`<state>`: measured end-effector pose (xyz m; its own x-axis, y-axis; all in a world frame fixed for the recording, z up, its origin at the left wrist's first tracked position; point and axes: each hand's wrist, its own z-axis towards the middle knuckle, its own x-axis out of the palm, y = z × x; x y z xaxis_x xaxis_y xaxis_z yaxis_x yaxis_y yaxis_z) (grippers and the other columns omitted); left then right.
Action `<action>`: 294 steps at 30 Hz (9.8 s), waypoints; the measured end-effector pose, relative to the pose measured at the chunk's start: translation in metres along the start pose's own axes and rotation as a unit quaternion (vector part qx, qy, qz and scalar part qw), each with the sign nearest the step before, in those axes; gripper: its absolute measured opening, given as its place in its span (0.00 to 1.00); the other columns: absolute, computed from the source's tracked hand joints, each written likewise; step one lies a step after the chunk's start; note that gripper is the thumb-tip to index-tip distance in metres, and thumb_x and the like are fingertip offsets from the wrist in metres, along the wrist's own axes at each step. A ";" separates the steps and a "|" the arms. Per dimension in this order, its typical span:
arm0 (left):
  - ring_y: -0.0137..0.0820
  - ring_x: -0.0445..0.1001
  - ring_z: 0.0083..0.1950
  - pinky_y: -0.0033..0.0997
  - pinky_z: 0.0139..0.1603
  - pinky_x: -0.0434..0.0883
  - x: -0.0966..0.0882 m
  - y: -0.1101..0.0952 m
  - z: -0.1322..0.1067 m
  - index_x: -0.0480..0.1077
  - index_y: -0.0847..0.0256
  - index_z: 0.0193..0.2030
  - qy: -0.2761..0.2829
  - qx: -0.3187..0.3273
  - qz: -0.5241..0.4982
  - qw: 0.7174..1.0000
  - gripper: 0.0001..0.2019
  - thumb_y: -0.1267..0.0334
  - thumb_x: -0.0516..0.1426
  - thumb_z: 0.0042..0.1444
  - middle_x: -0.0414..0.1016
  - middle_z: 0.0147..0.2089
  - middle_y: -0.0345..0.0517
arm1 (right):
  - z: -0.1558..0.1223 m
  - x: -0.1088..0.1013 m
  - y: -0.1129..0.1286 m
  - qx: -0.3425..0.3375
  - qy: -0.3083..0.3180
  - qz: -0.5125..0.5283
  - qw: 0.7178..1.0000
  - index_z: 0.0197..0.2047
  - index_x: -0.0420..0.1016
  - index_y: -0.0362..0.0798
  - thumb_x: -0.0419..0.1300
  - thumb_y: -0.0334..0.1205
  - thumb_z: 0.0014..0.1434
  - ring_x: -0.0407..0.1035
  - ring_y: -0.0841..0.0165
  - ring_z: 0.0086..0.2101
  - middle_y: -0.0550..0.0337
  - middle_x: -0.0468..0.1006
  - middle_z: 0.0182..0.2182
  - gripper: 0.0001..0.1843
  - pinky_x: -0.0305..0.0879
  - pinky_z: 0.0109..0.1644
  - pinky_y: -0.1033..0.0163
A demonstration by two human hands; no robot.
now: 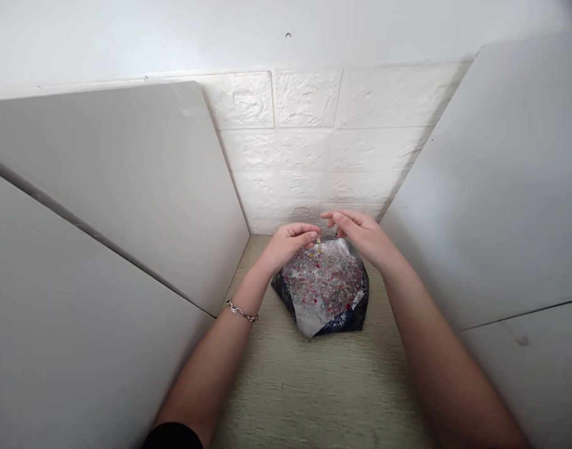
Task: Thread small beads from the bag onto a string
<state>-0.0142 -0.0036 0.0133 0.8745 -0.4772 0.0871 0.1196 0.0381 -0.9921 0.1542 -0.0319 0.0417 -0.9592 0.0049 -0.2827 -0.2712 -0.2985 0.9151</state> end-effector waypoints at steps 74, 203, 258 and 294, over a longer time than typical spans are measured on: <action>0.19 0.58 0.26 0.22 0.24 0.52 -0.007 0.001 -0.008 0.72 0.64 0.32 0.149 -0.140 0.012 0.979 0.16 0.51 0.58 0.46 0.69 0.32 0.44 | -0.002 -0.004 -0.001 0.002 0.174 -0.173 0.970 0.29 0.71 0.47 0.53 0.39 0.51 0.63 0.72 0.26 0.63 0.73 0.25 0.08 0.56 0.30 0.66; 0.28 0.72 0.35 0.26 0.37 0.67 0.016 0.006 -0.004 0.74 0.63 0.34 -0.199 0.128 0.195 0.952 0.09 0.61 0.55 0.50 0.76 0.33 0.44 | 0.000 0.023 -0.013 0.036 -0.028 0.010 0.999 0.30 0.76 0.46 0.57 0.45 0.48 0.68 0.68 0.33 0.59 0.77 0.30 0.13 0.61 0.40 0.63; 0.26 0.62 0.26 0.25 0.29 0.57 0.010 0.003 -0.003 0.72 0.63 0.27 -0.112 0.059 0.365 0.922 0.10 0.63 0.51 0.48 0.70 0.24 0.41 | -0.015 0.017 0.004 -0.216 0.012 -0.592 0.777 0.33 0.74 0.49 0.49 0.36 0.59 0.61 0.66 0.32 0.55 0.68 0.30 0.13 0.51 0.33 0.62; 0.29 0.66 0.43 0.25 0.38 0.64 0.014 0.007 -0.007 0.64 0.61 0.39 -0.085 0.245 0.436 0.861 0.09 0.68 0.53 0.49 0.65 0.47 0.48 | 0.003 0.020 -0.019 0.284 0.059 0.312 0.905 0.22 0.66 0.47 0.56 0.37 0.44 0.59 0.73 0.23 0.65 0.68 0.20 0.04 0.55 0.31 0.65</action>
<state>-0.0049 -0.0164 0.0073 0.7832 0.0550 -0.6193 -0.4704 0.7037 -0.5324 0.1397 -0.0238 0.0197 -0.9338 -0.1072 0.3415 0.2904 0.3307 0.8979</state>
